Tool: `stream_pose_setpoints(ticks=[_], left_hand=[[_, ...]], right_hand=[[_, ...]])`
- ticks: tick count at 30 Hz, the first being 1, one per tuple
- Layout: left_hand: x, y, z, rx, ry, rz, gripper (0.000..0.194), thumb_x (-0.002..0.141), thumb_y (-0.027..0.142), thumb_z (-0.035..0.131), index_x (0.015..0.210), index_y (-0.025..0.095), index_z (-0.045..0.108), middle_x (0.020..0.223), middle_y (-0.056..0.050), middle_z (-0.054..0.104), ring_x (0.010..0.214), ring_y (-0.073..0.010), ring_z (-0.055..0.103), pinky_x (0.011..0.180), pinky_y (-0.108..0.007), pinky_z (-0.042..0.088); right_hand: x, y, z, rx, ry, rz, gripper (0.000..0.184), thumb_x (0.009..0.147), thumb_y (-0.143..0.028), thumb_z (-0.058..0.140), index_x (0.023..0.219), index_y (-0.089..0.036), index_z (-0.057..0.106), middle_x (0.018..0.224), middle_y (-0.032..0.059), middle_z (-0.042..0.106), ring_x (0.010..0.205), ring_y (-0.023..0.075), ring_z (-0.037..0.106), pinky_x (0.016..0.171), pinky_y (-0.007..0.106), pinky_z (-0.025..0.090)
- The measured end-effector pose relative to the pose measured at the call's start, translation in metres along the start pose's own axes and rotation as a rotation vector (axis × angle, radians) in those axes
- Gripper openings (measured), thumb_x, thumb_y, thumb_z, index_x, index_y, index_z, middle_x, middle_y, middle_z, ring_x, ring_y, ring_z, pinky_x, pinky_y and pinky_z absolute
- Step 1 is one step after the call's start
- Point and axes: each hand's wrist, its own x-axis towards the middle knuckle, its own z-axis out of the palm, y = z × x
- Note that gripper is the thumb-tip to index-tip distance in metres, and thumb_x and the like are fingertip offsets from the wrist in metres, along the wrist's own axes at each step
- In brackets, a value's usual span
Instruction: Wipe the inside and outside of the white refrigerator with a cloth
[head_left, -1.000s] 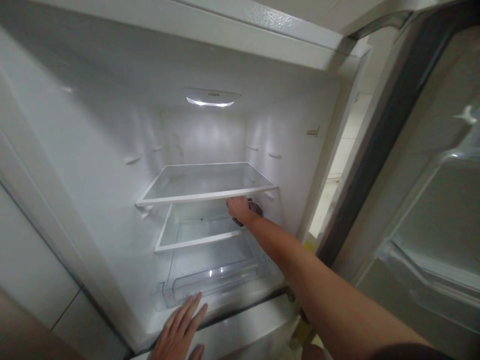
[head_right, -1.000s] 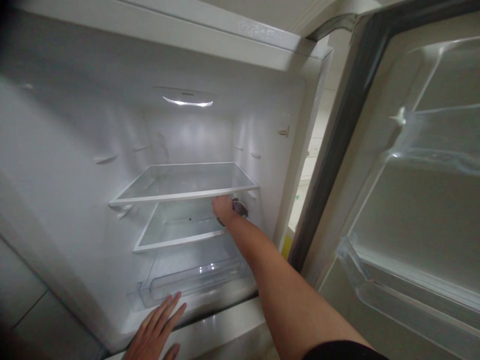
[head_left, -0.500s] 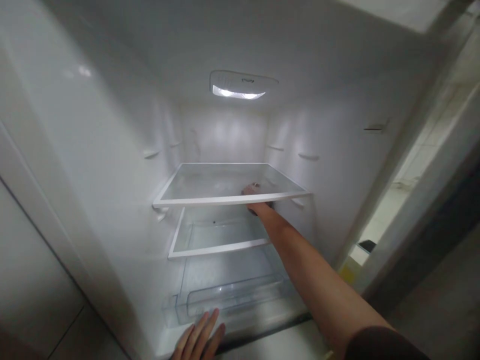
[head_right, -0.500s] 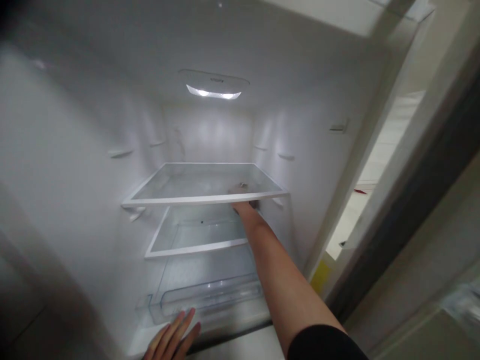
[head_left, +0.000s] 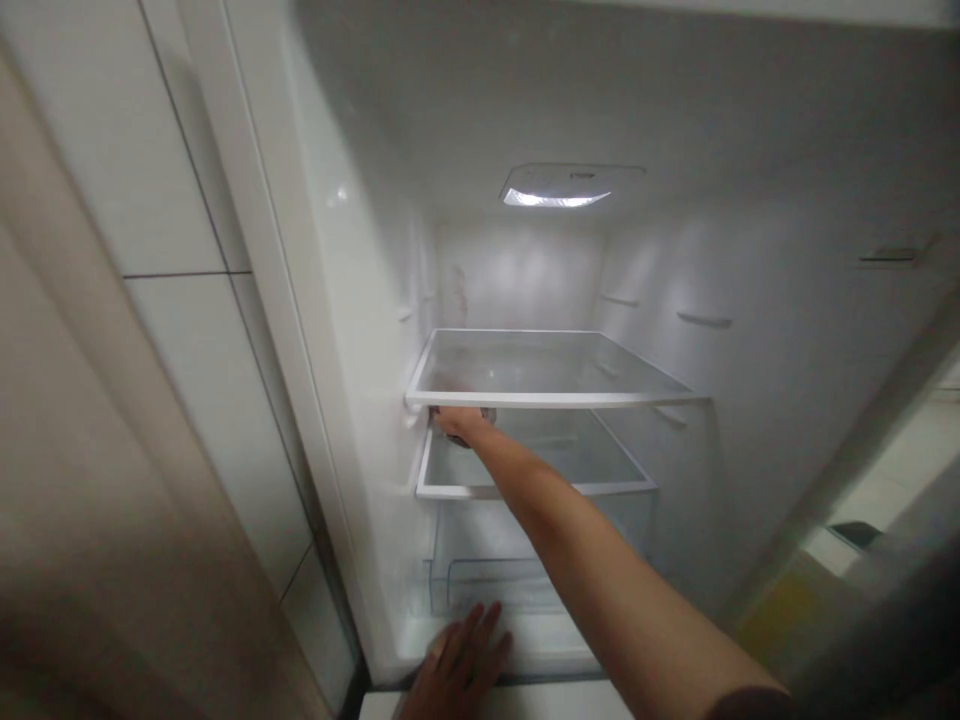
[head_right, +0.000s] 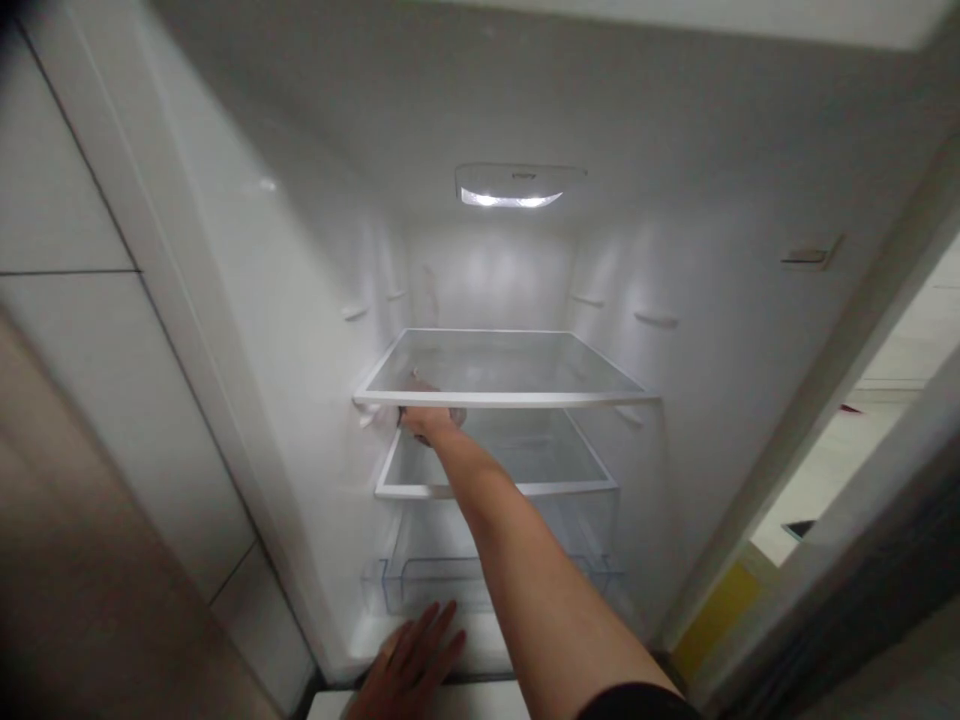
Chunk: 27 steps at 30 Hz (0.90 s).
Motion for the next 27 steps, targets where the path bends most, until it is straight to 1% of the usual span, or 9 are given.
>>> stream_pose_setpoints(ticks=[2,3,8,11,13,17,21,24,27], left_hand=[[0.005,-0.001,-0.009,-0.026,-0.03,-0.012,0.094,0.092,0.067,0.075,0.174,0.029,0.047,0.19,-0.005,0.032,0.169,-0.0332,0.033,0.115,-0.039,0.048],[0.009,-0.001,-0.016,-0.038,-0.053,-0.029,0.096,0.09,0.065,0.078,0.173,0.029,0.047,0.189,-0.005,0.034,0.166,-0.0327,0.037,0.116,-0.039,0.048],[0.028,-0.006,-0.06,-0.089,-0.136,-0.054,0.084,0.095,0.041,0.072,0.174,0.029,0.046,0.186,-0.001,0.042,0.165,-0.0262,0.04,0.125,-0.038,0.043],[0.032,-0.007,-0.072,-0.097,-0.123,-0.05,0.08,0.097,0.034,0.066,0.174,0.028,0.046,0.184,0.0,0.044,0.167,-0.0245,0.039,0.128,-0.038,0.04],[0.032,-0.007,-0.072,-0.1,-0.11,-0.049,0.082,0.095,0.028,0.065,0.174,0.026,0.046,0.184,-0.002,0.044,0.167,-0.0248,0.039,0.129,-0.039,0.039],[0.03,-0.007,-0.066,-0.105,-0.077,-0.032,0.081,0.095,0.03,0.067,0.173,0.026,0.048,0.183,-0.003,0.046,0.167,-0.0252,0.04,0.129,-0.038,0.039],[0.028,-0.01,-0.054,-0.079,-0.039,-0.007,0.082,0.092,0.03,0.067,0.172,0.027,0.05,0.178,-0.003,0.054,0.165,-0.0241,0.044,0.128,-0.038,0.039],[0.022,-0.014,-0.038,-0.06,0.004,0.004,0.078,0.094,0.037,0.067,0.171,0.032,0.053,0.171,0.0,0.062,0.168,-0.0232,0.039,0.13,-0.038,0.037],[0.012,-0.012,-0.02,-0.02,0.025,0.008,0.072,0.101,0.045,0.062,0.171,0.034,0.052,0.169,0.002,0.064,0.175,-0.0215,0.028,0.134,-0.039,0.035]], right_hand=[[-0.016,-0.009,-0.004,0.003,-0.012,-0.04,0.03,0.109,-0.031,0.063,0.134,-0.021,0.075,0.136,0.0128,0.077,0.125,0.0262,0.073,0.105,0.037,0.059],[-0.029,-0.01,-0.006,0.001,-0.02,-0.065,0.032,0.108,-0.03,0.062,0.135,-0.02,0.075,0.137,0.014,0.076,0.126,0.0272,0.073,0.103,0.036,0.058],[-0.105,-0.012,-0.021,0.009,-0.099,-0.274,0.036,0.105,-0.045,0.067,0.136,-0.027,0.075,0.14,0.01,0.074,0.124,0.0275,0.073,0.102,0.036,0.059],[-0.14,-0.003,-0.032,0.034,-0.169,-0.389,0.04,0.103,-0.05,0.071,0.138,-0.031,0.075,0.14,0.0073,0.073,0.123,0.0266,0.073,0.104,0.036,0.058],[-0.157,0.018,-0.041,0.046,-0.191,-0.304,0.042,0.102,-0.052,0.073,0.139,-0.033,0.076,0.14,0.0065,0.073,0.12,0.0261,0.074,0.102,0.035,0.057],[-0.183,0.09,-0.059,0.002,-0.129,0.045,0.039,0.104,-0.047,0.073,0.139,-0.029,0.076,0.138,0.0087,0.074,0.121,0.0253,0.074,0.1,0.032,0.056],[-0.194,0.154,-0.062,-0.11,-0.008,0.423,0.039,0.112,-0.039,0.062,0.142,-0.016,0.071,0.145,0.0184,0.069,0.128,0.0284,0.071,0.108,0.042,0.058],[-0.181,0.174,-0.055,-0.165,0.039,0.581,0.041,0.113,-0.043,0.065,0.143,-0.015,0.069,0.147,0.0158,0.068,0.13,0.0281,0.07,0.111,0.05,0.061],[-0.151,0.177,-0.048,-0.156,0.018,0.587,0.04,0.11,-0.045,0.072,0.137,-0.016,0.072,0.139,0.0131,0.072,0.125,0.0265,0.072,0.108,0.049,0.064]])
